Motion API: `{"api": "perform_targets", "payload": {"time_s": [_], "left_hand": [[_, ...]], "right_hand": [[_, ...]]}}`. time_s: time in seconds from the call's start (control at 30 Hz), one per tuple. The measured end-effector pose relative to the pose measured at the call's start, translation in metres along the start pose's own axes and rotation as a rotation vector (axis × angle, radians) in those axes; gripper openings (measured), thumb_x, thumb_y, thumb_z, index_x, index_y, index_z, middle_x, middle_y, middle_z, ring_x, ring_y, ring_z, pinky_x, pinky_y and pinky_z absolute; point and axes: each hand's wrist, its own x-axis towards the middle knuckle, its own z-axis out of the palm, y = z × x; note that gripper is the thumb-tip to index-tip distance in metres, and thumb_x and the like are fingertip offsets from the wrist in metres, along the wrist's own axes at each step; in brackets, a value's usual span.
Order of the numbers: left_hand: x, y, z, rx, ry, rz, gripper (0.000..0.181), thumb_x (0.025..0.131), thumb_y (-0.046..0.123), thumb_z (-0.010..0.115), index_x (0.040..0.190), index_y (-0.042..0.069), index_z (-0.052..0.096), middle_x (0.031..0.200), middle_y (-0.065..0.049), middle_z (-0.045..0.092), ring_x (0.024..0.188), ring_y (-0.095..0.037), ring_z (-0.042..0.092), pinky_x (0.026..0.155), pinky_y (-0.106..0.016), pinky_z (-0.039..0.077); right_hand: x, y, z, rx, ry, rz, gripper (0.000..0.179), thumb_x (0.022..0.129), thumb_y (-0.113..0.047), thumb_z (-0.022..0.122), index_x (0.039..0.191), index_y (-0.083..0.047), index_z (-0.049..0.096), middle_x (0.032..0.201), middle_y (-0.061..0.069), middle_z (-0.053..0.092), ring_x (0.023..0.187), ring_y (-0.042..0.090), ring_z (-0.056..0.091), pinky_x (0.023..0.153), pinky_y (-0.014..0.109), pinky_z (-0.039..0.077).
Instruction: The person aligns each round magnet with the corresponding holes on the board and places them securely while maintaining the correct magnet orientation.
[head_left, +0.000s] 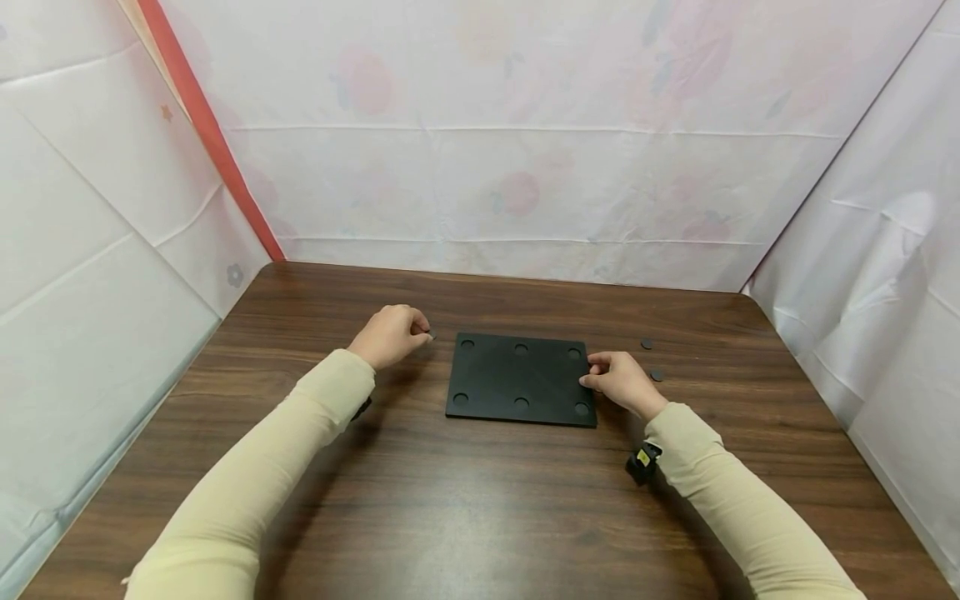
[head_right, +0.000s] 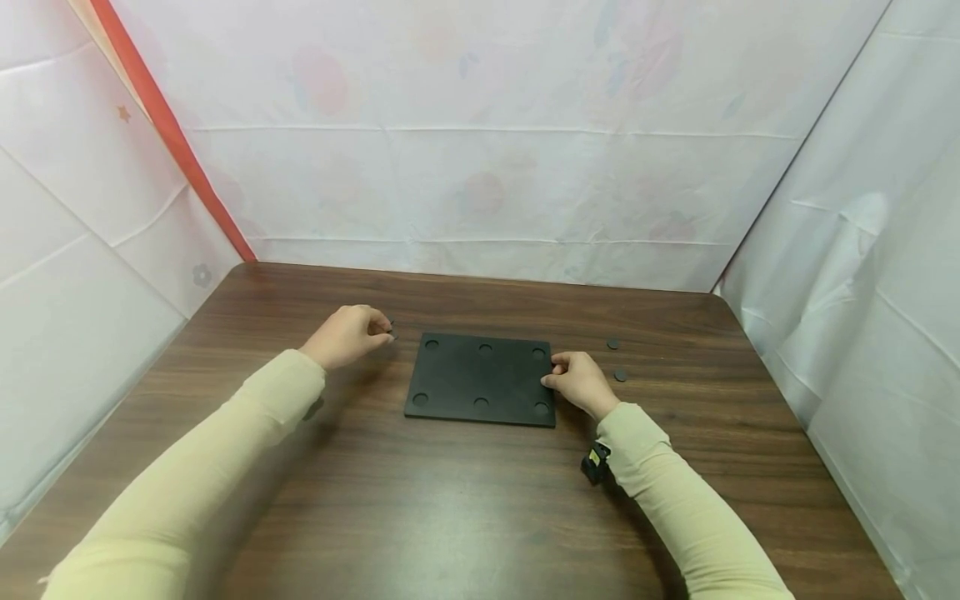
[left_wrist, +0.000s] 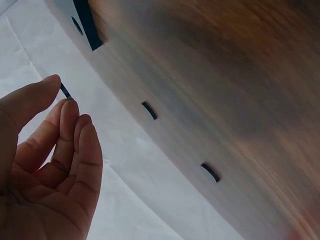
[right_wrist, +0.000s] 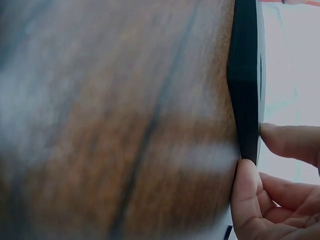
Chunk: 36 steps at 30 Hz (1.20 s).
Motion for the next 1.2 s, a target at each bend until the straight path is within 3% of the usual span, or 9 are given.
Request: {"api": "perform_targets", "payload": {"time_s": [0.37,1.2], "left_hand": [[0.003,0.013,0.007,-0.014,-0.016,0.003,0.023,0.097,0.016,0.068,0.113,0.0,0.07,0.104,-0.011,0.069,0.093,-0.024,0.066,0.082,-0.041,0.054],[0.022,0.023,0.031,-0.007,-0.046,0.03,0.024,0.097,0.017,0.068,0.115,0.002,0.071,0.11,-0.01,0.065,0.096,-0.023,0.064,0.081,-0.036,0.055]], "right_hand": [[-0.001,-0.001,0.0,0.009,0.003,-0.02,0.052,0.097,-0.009,0.065,0.141,0.011,0.047,0.092,0.009,0.058,0.072,0.02,0.048,0.062,0.034,0.039],[-0.002,0.001,-0.002,-0.009,-0.018,-0.025,0.053,0.098,-0.01,0.064,0.142,0.011,0.045,0.1,0.011,0.058,0.08,0.022,0.052,0.069,0.035,0.042]]}}
